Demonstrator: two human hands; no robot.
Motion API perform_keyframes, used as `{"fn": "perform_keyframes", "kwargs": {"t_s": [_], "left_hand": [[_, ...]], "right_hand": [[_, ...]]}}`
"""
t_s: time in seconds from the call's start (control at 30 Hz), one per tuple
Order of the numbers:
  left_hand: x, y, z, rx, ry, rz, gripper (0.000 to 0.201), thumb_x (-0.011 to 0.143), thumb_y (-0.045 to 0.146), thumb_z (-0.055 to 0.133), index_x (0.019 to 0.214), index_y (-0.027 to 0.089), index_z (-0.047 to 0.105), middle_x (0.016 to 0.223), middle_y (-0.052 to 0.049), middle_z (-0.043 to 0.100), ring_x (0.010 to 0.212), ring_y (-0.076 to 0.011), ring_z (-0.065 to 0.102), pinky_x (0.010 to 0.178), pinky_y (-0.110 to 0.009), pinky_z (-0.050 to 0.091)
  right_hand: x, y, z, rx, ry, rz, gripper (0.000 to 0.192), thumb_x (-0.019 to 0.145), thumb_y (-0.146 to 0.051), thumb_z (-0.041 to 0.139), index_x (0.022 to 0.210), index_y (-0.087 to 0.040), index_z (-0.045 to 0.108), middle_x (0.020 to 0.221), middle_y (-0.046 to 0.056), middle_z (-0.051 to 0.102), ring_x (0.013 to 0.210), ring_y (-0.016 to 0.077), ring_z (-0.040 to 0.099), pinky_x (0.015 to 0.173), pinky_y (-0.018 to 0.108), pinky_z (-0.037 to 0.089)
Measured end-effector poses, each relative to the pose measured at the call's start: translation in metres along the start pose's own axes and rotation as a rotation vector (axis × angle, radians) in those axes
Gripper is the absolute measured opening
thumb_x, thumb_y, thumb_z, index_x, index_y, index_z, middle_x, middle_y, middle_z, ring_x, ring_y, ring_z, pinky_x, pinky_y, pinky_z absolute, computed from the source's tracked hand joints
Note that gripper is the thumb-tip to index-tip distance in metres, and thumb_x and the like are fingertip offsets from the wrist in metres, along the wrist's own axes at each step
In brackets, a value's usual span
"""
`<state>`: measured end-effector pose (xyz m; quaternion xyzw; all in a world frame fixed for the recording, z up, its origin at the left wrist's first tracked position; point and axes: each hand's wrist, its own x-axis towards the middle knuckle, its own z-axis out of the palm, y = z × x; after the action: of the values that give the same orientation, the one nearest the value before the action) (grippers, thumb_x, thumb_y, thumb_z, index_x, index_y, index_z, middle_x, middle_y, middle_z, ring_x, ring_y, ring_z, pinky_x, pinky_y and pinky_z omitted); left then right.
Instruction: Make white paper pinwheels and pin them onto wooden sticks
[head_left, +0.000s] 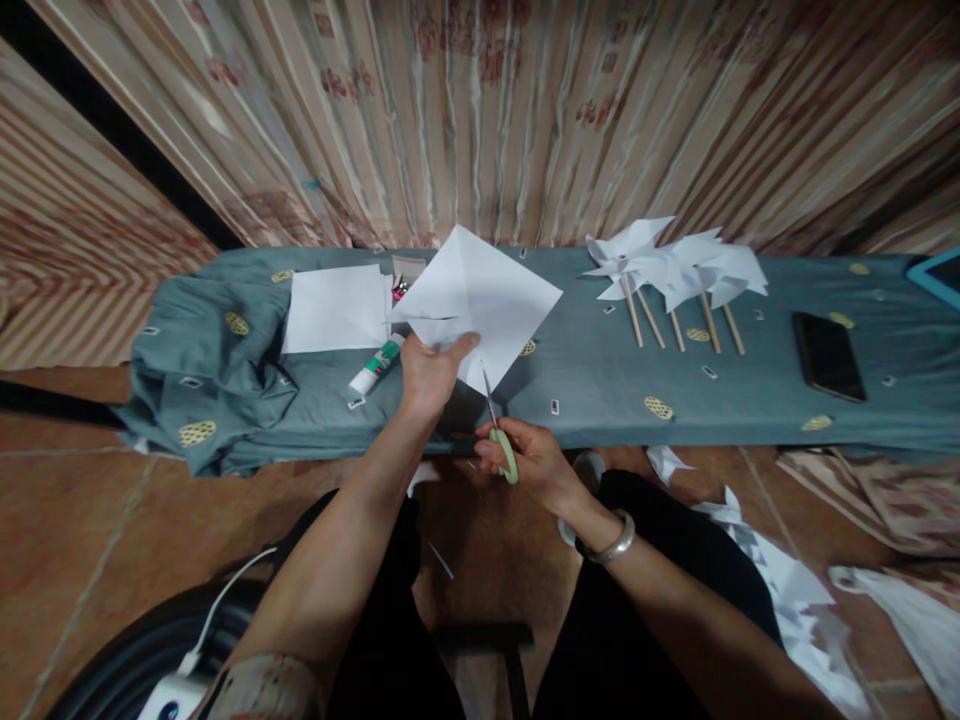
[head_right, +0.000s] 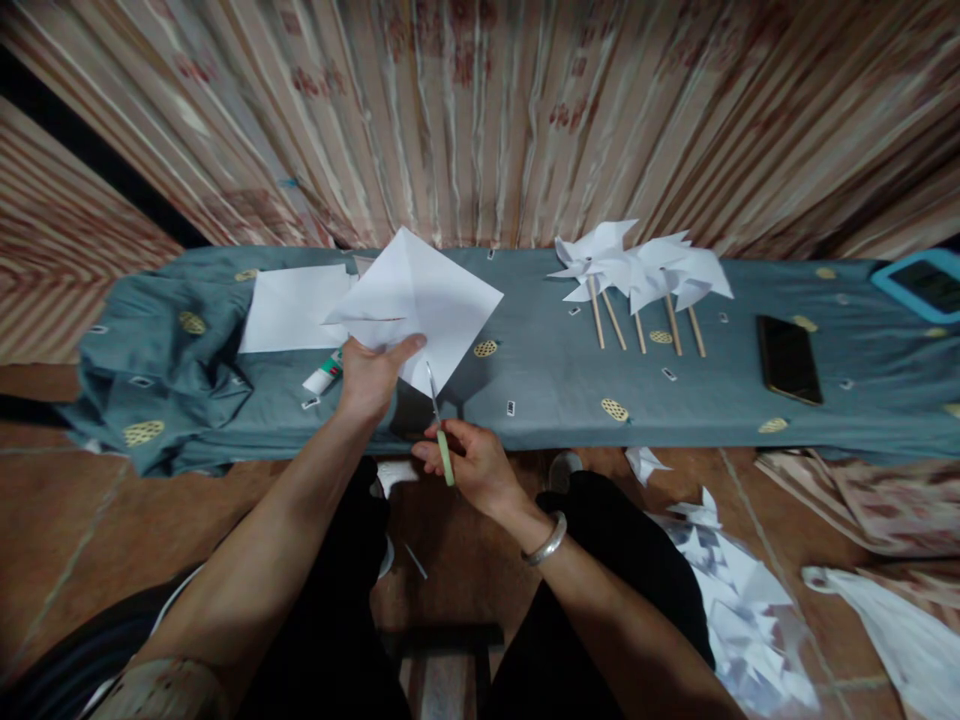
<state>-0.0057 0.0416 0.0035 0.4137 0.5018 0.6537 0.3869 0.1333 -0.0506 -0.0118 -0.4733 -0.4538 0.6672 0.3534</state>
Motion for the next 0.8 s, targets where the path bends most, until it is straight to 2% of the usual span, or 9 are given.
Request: {"fn": "perform_keyframes", "kwargs": {"t_s": [0.27,0.5,0.8], "left_hand": [[0.003,-0.007,-0.002,0.001,0.0,-0.024,0.022,0.061,0.027,0.074,0.079,0.016,0.07,0.08,-0.004,0.072,0.077,-0.0191,0.067,0.081,-0.032,0.053],[0.0,-0.004,0.0,-0.023,-0.014,-0.061,0.018,0.058,0.024,0.073,0.073,0.018,0.067,0.073,-0.001,0.069,0.075,-0.0188,0.065,0.08,-0.032,0.053],[-0.011,-0.003,0.001,0.022,-0.077,-0.132,0.022,0.057,0.024,0.076,0.077,0.017,0.069,0.081,-0.003,0.071,0.073,-0.018,0.065,0.075,-0.03,0.053]], "right_hand": [[0.0,-0.004,-0.001,-0.01,0.003,0.019,0.04,0.062,-0.051,0.08,0.082,-0.02,0.064,0.057,-0.004,0.064,0.051,0.0104,0.058,0.053,0.024,0.046],[0.0,-0.004,-0.003,-0.023,-0.014,-0.003,0.038,0.066,-0.049,0.077,0.083,-0.019,0.063,0.059,-0.003,0.065,0.053,0.0097,0.058,0.053,0.022,0.044],[0.003,-0.005,-0.01,-0.069,0.0,-0.052,0.038,0.07,-0.051,0.075,0.087,-0.02,0.064,0.063,-0.001,0.068,0.055,0.0111,0.06,0.054,0.024,0.046]]}}
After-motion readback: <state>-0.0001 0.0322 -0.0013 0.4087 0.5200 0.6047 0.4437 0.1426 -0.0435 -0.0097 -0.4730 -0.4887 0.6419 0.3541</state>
